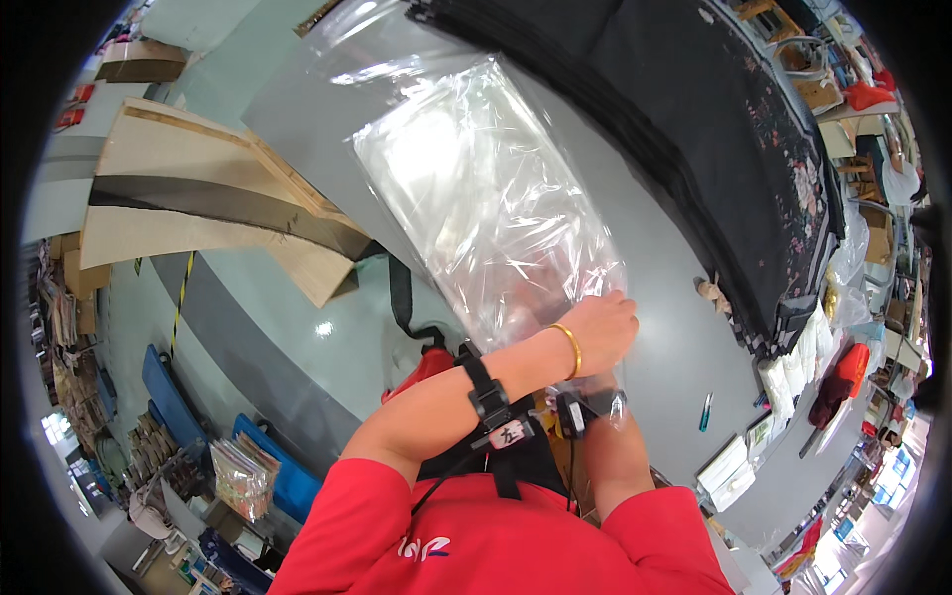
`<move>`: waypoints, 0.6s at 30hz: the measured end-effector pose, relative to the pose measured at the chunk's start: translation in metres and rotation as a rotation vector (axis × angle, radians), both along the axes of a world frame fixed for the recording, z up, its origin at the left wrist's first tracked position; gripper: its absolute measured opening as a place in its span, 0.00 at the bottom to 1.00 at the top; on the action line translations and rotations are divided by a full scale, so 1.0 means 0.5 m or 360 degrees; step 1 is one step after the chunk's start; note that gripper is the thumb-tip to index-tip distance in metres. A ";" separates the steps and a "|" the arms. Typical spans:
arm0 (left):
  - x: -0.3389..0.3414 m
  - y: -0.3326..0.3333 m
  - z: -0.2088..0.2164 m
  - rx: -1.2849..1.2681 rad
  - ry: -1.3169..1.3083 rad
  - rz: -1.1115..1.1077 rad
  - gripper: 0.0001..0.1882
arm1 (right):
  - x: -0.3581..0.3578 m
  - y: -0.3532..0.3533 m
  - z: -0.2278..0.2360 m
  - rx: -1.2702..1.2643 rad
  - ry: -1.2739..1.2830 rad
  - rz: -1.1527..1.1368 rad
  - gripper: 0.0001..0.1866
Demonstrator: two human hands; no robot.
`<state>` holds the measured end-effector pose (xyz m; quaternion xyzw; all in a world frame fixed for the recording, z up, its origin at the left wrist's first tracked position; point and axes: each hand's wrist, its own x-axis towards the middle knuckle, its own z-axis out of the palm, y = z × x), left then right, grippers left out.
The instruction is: The person places a floral-patterned textile into a clear plastic bag, seals it, and writes on the bag with a marker. The person then folds another floral textile and places it into a smaller plastic bag, sealing it as well.
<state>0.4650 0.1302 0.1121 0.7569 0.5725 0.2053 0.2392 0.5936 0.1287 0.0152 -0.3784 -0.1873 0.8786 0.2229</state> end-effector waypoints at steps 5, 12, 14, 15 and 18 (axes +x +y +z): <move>0.029 -0.049 -0.029 0.0078 -0.0210 0.0296 0.11 | 0.166 -0.009 0.025 0.0270 -0.0317 -0.0019 0.19; 0.052 -0.027 -0.006 0.0191 -0.0080 0.0267 0.13 | 0.291 -0.023 0.228 0.1815 -0.1955 0.0166 0.07; 0.053 -0.028 -0.008 0.0184 -0.0125 0.0252 0.13 | 0.272 -0.022 0.269 0.2726 -0.2032 0.0248 0.07; 0.054 -0.029 -0.010 0.0184 -0.0173 0.0248 0.13 | 0.259 -0.015 0.276 0.2882 -0.1645 0.0394 0.15; 0.065 -0.031 -0.017 0.0123 -0.0287 0.0203 0.13 | 0.182 -0.001 0.211 0.2589 -0.1229 0.1382 0.23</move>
